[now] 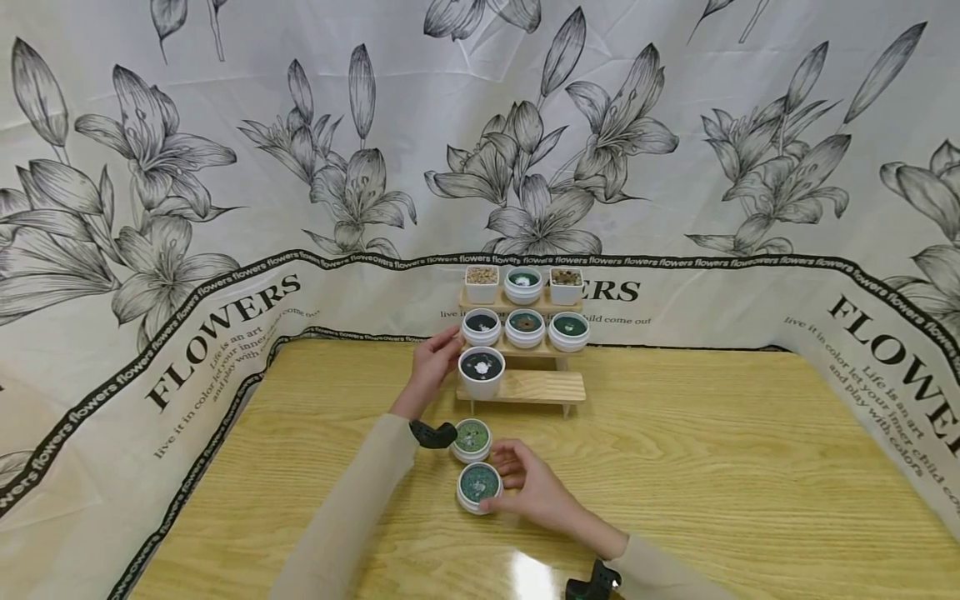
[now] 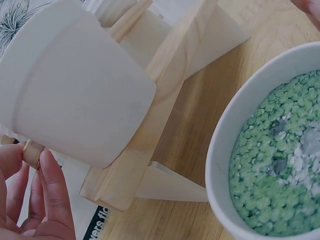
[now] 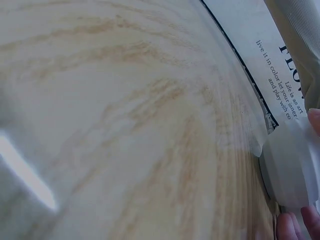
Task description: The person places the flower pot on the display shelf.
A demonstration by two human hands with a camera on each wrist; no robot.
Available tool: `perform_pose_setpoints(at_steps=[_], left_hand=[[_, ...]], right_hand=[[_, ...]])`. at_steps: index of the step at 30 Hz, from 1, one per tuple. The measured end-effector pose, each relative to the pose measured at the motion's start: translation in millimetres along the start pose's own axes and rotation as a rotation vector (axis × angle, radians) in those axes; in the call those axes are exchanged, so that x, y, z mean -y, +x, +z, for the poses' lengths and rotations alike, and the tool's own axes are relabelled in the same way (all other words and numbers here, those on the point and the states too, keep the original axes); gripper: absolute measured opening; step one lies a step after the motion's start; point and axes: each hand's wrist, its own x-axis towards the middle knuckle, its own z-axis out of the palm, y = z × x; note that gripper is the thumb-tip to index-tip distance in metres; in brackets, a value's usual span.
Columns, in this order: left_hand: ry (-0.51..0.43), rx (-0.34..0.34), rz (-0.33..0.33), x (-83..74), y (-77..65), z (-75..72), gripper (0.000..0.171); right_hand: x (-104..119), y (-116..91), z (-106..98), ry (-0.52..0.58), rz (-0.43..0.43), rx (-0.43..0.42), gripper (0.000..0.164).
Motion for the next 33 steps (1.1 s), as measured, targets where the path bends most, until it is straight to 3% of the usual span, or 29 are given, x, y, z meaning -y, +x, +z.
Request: perform_pose_setpoints(at_steps=[33], left_hand=[[-0.015,-0.006,0.019,0.3,-1.4,1.8,0.037]], right_hand=[[2.0,-2.5,9.3,-0.110,-0.019,0.032,0.068]])
